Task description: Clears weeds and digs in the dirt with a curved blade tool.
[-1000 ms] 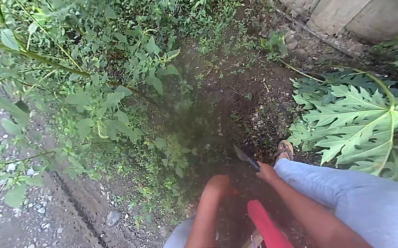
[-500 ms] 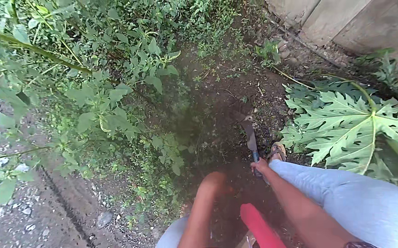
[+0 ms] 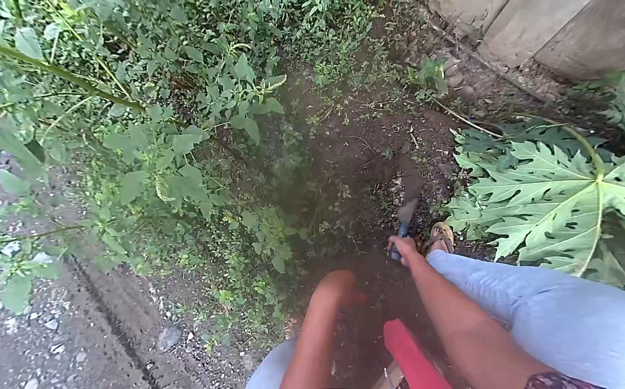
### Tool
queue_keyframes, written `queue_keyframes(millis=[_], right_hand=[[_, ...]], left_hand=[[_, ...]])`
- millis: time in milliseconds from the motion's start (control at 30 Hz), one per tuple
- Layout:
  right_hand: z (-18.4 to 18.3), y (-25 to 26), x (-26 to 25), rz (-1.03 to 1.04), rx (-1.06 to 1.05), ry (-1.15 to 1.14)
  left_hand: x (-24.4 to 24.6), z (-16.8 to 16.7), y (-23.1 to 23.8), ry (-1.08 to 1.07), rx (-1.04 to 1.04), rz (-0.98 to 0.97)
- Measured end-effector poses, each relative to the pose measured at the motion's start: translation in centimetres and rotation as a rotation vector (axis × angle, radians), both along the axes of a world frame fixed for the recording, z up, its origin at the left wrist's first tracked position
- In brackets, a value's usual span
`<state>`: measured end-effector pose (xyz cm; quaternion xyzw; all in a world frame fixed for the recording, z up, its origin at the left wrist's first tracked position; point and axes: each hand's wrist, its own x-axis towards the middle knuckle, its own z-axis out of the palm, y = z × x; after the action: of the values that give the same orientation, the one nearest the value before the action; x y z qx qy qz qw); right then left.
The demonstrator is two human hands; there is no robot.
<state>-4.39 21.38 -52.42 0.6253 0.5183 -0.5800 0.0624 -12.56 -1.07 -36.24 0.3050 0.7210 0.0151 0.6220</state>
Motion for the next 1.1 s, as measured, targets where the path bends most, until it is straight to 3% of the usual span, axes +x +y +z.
queue_keyframes(millis=[67,167,267,400,433,567,633,867,933,1000,1100], right_hand=[[-0.2,1.1,1.9,0.3,0.012,-0.179],[0.4,3.4,4.0,0.411,0.13,-0.207],[0.6,3.7,4.3,0.22,0.273,-0.101],[1.1,1.5,1.1,-0.151,0.341,0.034],[0.9,1.4,0.7,-0.124,0.321,0.0],[0.6,4.6,3.1,0.374,0.207,-0.297],[1.8,6.3,3.8,0.429,0.255,-0.3],[3.0,3.5,-0.3,-0.133,0.248,0.075],[1.8,2.9,-0.2,-0.013,0.201,-0.032],[0.9,3.4,1.4,0.239,0.102,-0.186],[1.2,5.9,3.4,0.384,0.157,-0.211]], left_hand=[[-0.1,-0.1,-0.1,0.0,0.0,-0.002],[-0.1,-0.2,-0.1,-0.003,0.003,-0.005],[-0.1,0.1,-0.3,0.0,0.0,0.002],[-0.3,1.1,-0.1,-0.01,-0.021,-0.018],[-0.4,1.1,-0.1,-0.014,-0.024,-0.022],[-0.2,0.5,0.1,0.001,-0.008,-0.009],[-0.4,1.2,0.3,-0.008,-0.015,-0.006],[-0.4,1.2,0.4,-0.003,0.013,-0.03],[-0.4,0.9,0.5,-0.006,0.009,-0.034],[-0.5,0.5,0.5,-0.005,0.006,-0.033],[-0.5,0.8,0.5,-0.012,0.015,-0.008]])
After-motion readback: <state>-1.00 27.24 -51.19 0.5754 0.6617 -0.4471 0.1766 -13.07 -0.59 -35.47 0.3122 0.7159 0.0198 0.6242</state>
